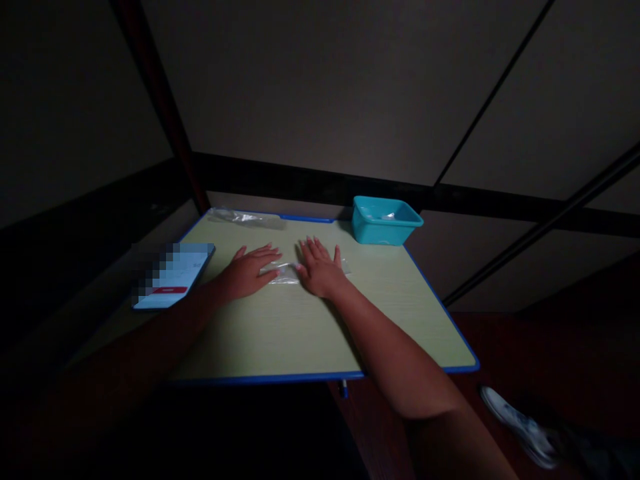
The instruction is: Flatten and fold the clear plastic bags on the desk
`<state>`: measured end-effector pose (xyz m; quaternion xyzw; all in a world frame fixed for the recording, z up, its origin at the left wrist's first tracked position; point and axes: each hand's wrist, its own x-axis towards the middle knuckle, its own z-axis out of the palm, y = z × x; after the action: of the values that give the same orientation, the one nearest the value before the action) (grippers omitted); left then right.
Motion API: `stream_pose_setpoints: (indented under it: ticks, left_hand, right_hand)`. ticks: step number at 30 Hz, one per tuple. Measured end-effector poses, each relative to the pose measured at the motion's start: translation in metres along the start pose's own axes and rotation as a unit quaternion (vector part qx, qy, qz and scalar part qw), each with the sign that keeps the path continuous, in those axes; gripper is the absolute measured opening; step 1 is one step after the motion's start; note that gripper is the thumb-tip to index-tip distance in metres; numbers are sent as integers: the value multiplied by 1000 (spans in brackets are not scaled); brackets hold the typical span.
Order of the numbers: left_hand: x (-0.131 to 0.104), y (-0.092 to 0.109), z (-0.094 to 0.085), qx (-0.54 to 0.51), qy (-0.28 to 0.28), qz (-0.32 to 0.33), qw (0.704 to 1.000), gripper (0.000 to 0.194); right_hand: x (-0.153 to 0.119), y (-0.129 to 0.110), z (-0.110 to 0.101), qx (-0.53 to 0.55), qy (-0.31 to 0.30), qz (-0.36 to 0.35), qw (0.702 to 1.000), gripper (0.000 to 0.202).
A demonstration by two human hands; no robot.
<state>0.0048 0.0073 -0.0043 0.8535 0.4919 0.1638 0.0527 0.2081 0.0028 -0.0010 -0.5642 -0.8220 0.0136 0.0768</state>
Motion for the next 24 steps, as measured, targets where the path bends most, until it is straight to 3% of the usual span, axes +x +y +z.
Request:
stream_pose_setpoints:
  ticks: [4,9,19,24]
  left_hand:
    - [-2,2,2,4,-50,62,997,42]
    - [-2,-3,9,15,-99,63,993,48]
    - [-4,-1,5,1,-99,27,995,65]
    - [-3,0,2,-2,-97,22,995,57]
  right_hand:
    - [-3,-10,6,-4,-65,-24,998,62]
    - [-3,-6,5,-8,-119,12,993,66]
    - [-4,-2,-3,-25,-152,40,987,66]
    - [-4,1,-5,-21,-183,66,981,65]
